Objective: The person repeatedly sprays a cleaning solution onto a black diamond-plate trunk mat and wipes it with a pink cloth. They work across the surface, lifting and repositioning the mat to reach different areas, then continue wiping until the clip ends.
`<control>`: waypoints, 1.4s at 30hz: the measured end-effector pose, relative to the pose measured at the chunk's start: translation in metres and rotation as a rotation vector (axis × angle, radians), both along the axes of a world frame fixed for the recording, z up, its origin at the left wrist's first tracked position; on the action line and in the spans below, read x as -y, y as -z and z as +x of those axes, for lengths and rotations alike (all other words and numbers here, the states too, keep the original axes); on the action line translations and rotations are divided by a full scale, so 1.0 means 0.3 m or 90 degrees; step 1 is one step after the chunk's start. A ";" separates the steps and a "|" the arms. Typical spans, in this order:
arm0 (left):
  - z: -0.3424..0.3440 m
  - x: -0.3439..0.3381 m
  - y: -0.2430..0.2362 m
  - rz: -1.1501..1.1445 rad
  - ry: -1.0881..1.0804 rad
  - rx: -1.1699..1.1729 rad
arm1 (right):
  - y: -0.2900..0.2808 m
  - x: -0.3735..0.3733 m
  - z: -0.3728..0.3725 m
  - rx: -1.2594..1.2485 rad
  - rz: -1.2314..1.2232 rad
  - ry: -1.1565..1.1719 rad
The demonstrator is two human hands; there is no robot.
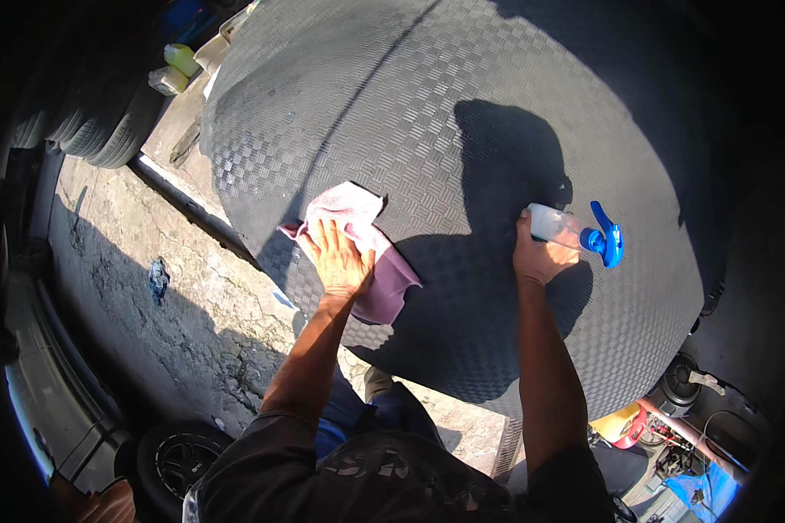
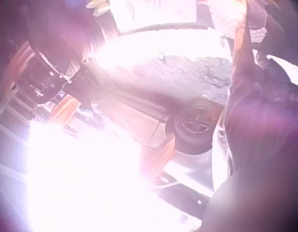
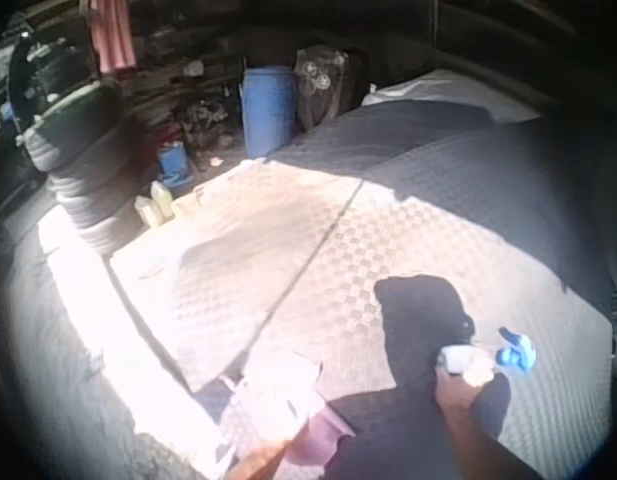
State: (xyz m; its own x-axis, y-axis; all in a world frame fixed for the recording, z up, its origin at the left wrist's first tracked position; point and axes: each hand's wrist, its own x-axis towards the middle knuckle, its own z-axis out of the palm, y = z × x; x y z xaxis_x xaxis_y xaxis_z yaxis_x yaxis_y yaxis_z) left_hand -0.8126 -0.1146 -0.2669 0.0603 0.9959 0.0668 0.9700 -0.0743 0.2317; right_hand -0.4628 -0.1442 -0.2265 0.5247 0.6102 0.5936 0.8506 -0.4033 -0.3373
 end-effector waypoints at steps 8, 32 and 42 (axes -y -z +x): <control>0.084 -0.065 -0.057 0.034 -0.058 0.253 | 0.063 -0.013 0.042 0.122 -0.017 0.026; -0.385 -1.163 0.064 -0.113 0.180 0.230 | 0.136 0.115 0.160 -0.493 -0.327 0.230; -0.470 -1.485 0.332 -0.117 0.077 0.210 | 0.184 0.193 0.215 -0.646 -0.389 0.175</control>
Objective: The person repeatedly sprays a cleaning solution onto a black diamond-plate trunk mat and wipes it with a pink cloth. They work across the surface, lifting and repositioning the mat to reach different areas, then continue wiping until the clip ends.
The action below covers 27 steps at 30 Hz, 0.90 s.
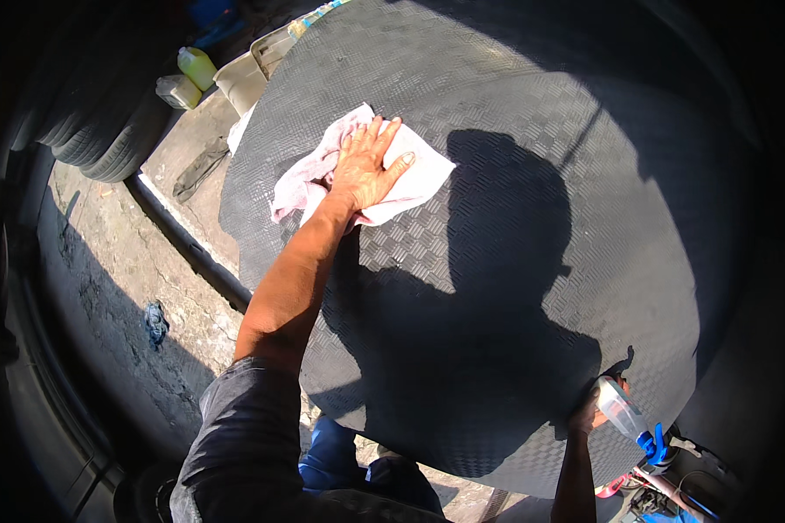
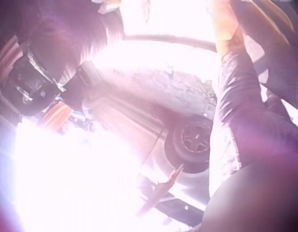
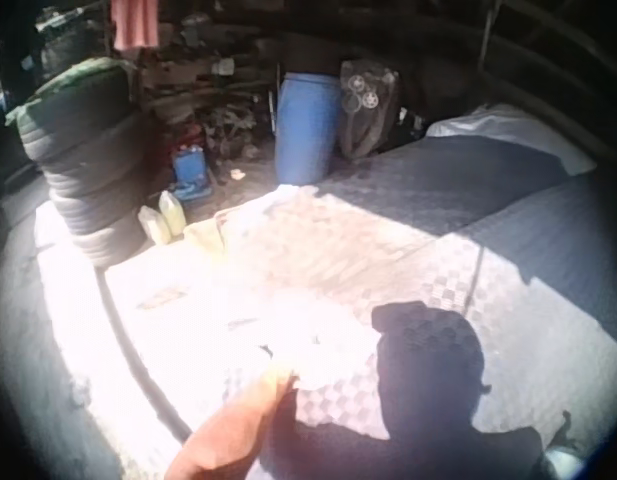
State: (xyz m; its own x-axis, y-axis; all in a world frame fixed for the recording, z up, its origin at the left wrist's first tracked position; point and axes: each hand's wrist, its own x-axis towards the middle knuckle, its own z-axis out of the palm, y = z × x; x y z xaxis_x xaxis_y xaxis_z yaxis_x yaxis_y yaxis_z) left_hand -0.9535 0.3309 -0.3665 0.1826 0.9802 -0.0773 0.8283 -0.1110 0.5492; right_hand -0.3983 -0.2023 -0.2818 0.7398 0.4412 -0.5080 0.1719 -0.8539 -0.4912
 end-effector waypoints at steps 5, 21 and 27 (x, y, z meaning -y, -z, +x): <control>0.097 0.001 -0.231 -0.104 -0.148 -0.090 | -0.045 -0.003 -0.049 0.068 -0.121 0.019; -0.269 0.318 0.220 -0.146 -0.216 -0.048 | -0.003 0.015 0.020 0.044 -0.006 0.005; -0.240 0.506 -0.244 -0.058 0.039 -0.014 | -0.005 -0.093 -0.044 0.208 0.292 -0.020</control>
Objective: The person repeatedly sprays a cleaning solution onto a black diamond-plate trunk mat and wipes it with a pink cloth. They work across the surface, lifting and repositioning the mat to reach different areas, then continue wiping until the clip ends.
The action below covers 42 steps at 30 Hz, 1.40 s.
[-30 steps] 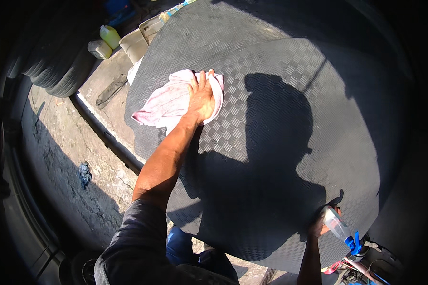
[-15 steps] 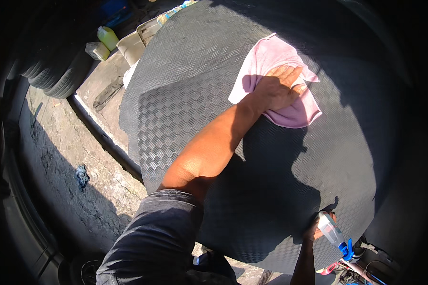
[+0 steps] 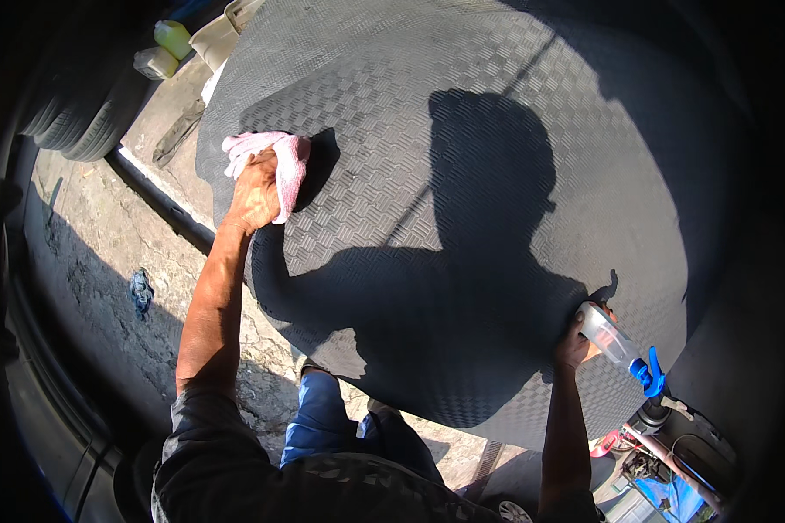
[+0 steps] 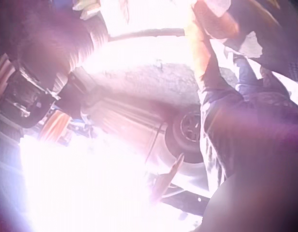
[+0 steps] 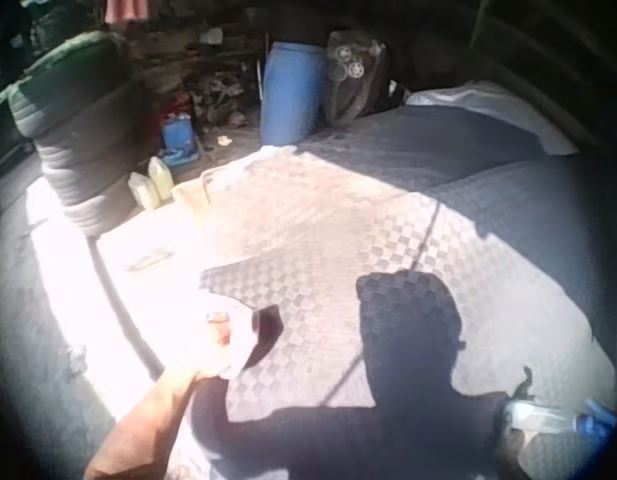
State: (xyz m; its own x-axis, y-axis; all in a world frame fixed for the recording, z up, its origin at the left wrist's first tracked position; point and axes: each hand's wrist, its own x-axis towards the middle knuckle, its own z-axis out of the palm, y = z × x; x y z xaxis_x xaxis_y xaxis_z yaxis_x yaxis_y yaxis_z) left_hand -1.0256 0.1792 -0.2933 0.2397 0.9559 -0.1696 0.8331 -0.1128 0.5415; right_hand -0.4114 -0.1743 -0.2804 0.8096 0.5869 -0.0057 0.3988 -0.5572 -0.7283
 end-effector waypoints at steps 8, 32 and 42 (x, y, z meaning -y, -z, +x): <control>0.904 0.597 -0.287 0.235 0.165 0.176 | -0.101 -0.041 -0.096 0.312 -0.061 -0.083; 0.652 1.228 -0.174 0.091 -0.155 0.114 | -0.106 -0.083 -0.113 0.396 0.107 -0.040; 0.407 1.532 0.140 -0.139 -0.297 0.441 | -0.650 -0.164 -0.233 -0.004 0.289 -0.338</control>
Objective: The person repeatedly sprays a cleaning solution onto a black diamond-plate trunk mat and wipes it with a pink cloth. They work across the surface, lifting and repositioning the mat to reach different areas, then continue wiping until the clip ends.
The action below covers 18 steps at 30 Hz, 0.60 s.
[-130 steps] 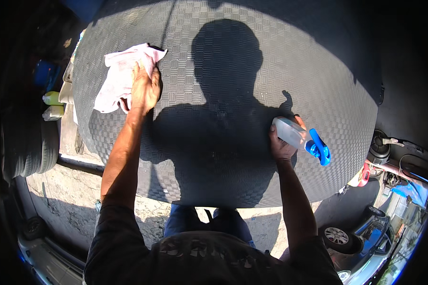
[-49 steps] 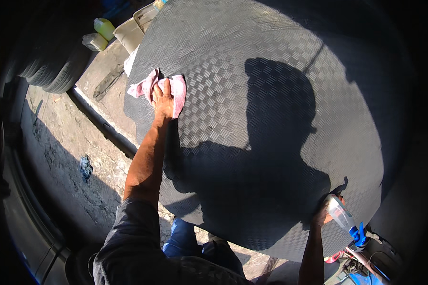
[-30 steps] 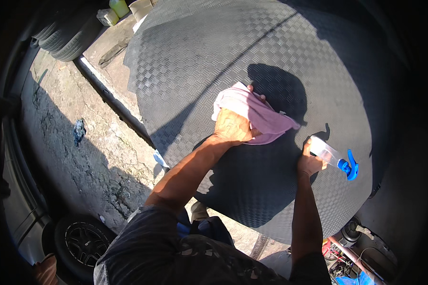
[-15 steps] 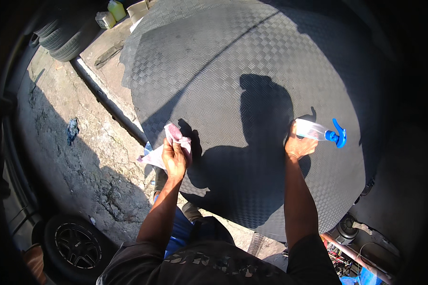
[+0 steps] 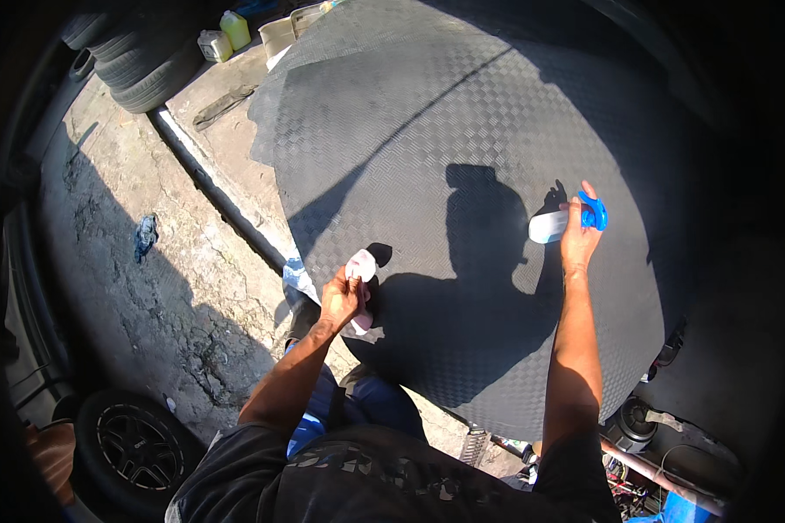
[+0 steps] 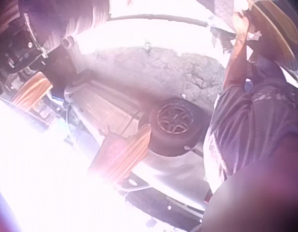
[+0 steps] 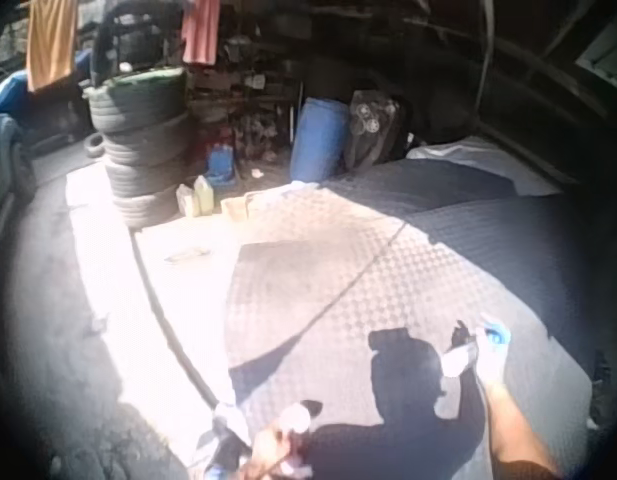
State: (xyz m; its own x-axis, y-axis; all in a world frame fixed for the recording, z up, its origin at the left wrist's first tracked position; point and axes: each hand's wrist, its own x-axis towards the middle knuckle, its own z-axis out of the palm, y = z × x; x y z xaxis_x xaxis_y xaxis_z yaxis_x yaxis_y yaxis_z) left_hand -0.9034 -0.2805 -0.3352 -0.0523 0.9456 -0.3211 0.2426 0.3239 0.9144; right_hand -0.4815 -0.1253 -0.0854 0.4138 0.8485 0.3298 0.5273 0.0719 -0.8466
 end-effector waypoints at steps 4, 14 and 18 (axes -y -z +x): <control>-0.200 0.243 0.019 0.002 -0.100 0.090 | 0.019 0.153 -0.221 -0.013 -0.074 -0.171; -0.326 0.526 -0.045 -0.101 -0.355 0.327 | 0.413 0.540 -0.707 0.152 -0.444 -0.245; -0.283 0.486 -0.010 -0.094 -0.224 -0.326 | 0.424 0.525 -0.813 0.141 -0.442 -0.327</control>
